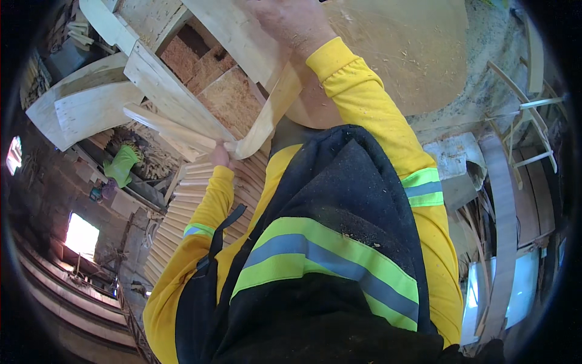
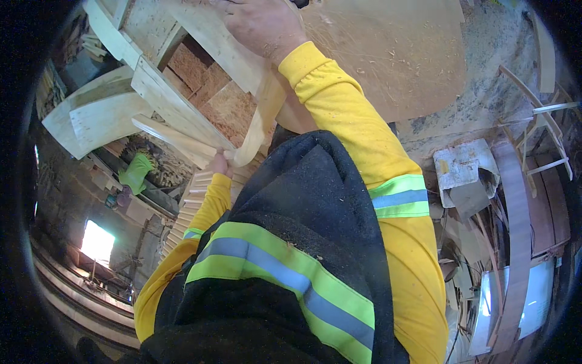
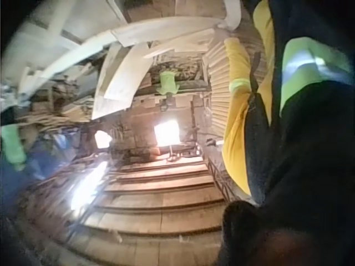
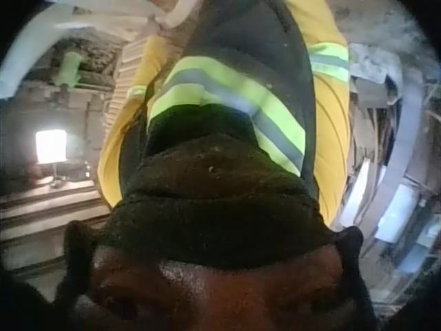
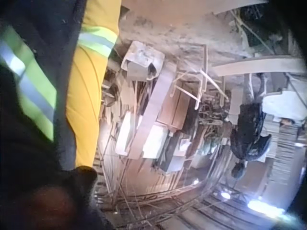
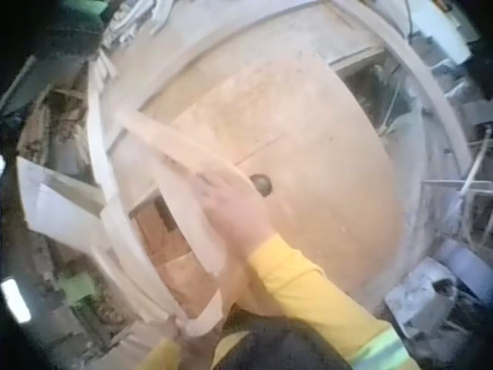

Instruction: Shaping wooden furniture components using a stationary router table.

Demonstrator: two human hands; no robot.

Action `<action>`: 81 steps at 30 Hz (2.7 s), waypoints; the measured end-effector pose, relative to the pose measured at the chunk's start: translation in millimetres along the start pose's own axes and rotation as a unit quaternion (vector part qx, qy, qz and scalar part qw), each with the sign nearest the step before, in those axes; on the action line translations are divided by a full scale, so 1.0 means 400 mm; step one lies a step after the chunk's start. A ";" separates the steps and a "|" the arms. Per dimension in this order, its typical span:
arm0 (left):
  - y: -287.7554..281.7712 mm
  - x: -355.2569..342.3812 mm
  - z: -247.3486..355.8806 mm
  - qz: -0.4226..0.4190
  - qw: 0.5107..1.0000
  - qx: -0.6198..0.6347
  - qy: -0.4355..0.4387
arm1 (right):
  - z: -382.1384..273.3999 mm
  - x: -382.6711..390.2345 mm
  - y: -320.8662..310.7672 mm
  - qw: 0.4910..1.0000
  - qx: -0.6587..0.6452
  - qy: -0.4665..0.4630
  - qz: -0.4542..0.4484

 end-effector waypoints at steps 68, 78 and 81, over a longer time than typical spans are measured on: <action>-0.029 -0.121 -0.076 -0.021 0.990 -0.108 0.093 | -0.047 -0.066 -0.026 0.999 0.016 0.004 -0.051; -0.022 0.113 0.094 -0.076 0.995 -0.018 0.060 | -0.039 -0.083 0.219 0.996 0.075 -0.041 0.036; -0.012 0.106 -0.009 -0.052 0.975 -0.069 0.202 | -0.187 0.056 0.183 0.995 0.036 -0.047 -0.082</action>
Point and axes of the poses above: each hand's wrist, its own x-axis away from the middle knuckle, its own y-axis out of the palm, z = x × y, the point moved 2 cm from there along -x, towards the middle knuckle, and after that the axes turned 10 degrees about -x, right-handed, at the moved point
